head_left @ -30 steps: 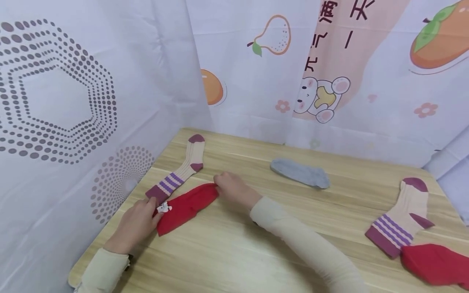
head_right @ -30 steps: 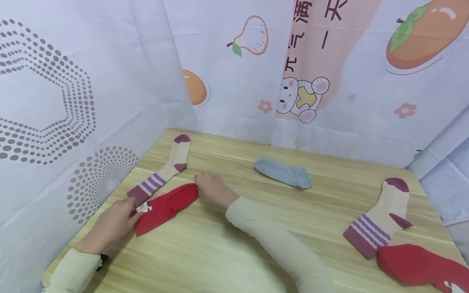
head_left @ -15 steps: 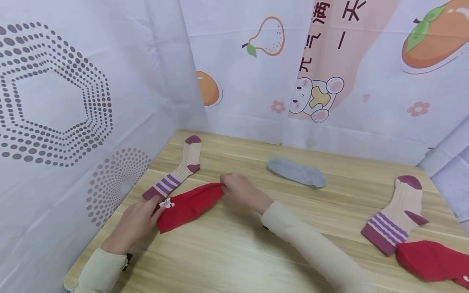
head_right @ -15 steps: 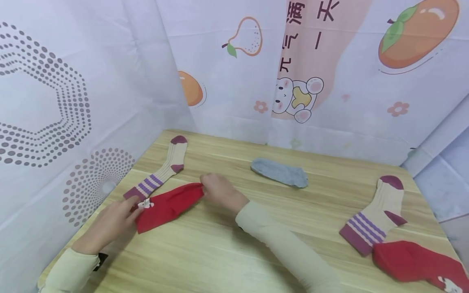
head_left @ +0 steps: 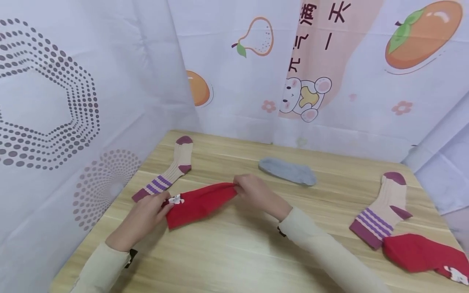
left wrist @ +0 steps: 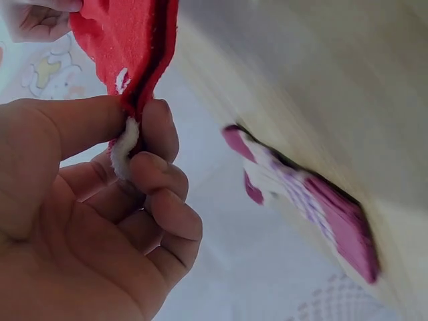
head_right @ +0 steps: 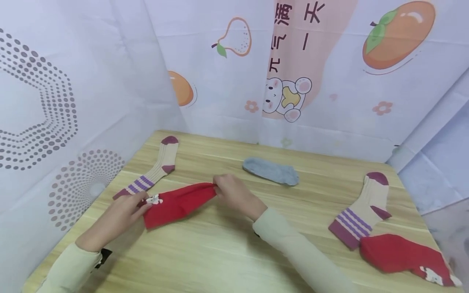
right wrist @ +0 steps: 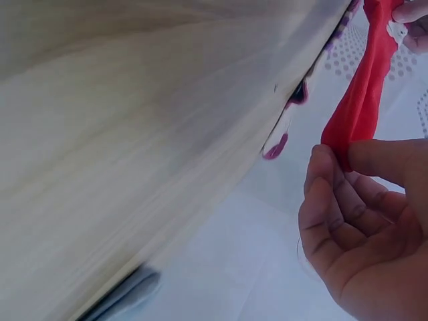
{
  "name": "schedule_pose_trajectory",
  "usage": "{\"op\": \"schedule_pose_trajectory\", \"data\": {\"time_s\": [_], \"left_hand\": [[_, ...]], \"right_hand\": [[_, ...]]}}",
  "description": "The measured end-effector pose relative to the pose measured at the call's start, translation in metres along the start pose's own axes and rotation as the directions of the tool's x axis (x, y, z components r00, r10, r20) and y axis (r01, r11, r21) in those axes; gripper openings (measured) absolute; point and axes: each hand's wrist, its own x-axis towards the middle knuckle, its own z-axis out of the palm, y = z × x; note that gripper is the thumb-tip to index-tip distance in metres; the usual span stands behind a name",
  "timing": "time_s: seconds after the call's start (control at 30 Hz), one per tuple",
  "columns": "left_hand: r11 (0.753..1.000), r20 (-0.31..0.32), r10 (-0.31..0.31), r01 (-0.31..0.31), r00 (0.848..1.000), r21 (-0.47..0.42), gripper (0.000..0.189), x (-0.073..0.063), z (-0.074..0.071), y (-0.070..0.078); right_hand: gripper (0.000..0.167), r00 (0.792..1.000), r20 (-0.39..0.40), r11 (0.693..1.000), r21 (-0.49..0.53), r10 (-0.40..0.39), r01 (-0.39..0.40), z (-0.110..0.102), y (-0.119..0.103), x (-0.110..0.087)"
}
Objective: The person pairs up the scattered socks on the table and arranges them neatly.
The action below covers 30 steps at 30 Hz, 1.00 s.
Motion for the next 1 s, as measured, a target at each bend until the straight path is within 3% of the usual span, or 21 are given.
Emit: {"op": "schedule_pose_trajectory", "data": {"time_s": [0.23,0.5,0.67,0.87,1.0], "left_hand": [[0.994,0.012,0.099,-0.098,0.995,-0.043,0.017,0.021,0.007,0.024],[0.974,-0.005,0.223,-0.223,0.975,-0.040,0.019,0.047,0.018,0.049],[0.968,0.053,0.243,-0.239,0.969,-0.073,0.018,0.065,0.025,0.065],[0.968,0.142,0.233,-0.215,0.962,-0.127,0.019,0.083,0.034,0.087],[0.963,0.177,0.253,-0.230,0.951,-0.142,0.017,0.096,0.043,0.101]], "right_hand": [[0.005,0.998,-0.048,0.999,-0.027,0.042,-0.044,-0.019,0.018,-0.031],[0.006,0.987,-0.143,0.998,0.007,0.068,-0.068,-0.039,0.037,-0.065],[0.006,0.984,-0.140,0.994,-0.002,0.108,-0.110,-0.049,0.048,-0.087],[0.007,0.981,-0.133,0.989,-0.015,0.143,-0.146,-0.062,0.060,-0.112],[0.006,0.975,-0.123,0.982,-0.014,0.183,-0.186,-0.071,0.068,-0.129]]}}
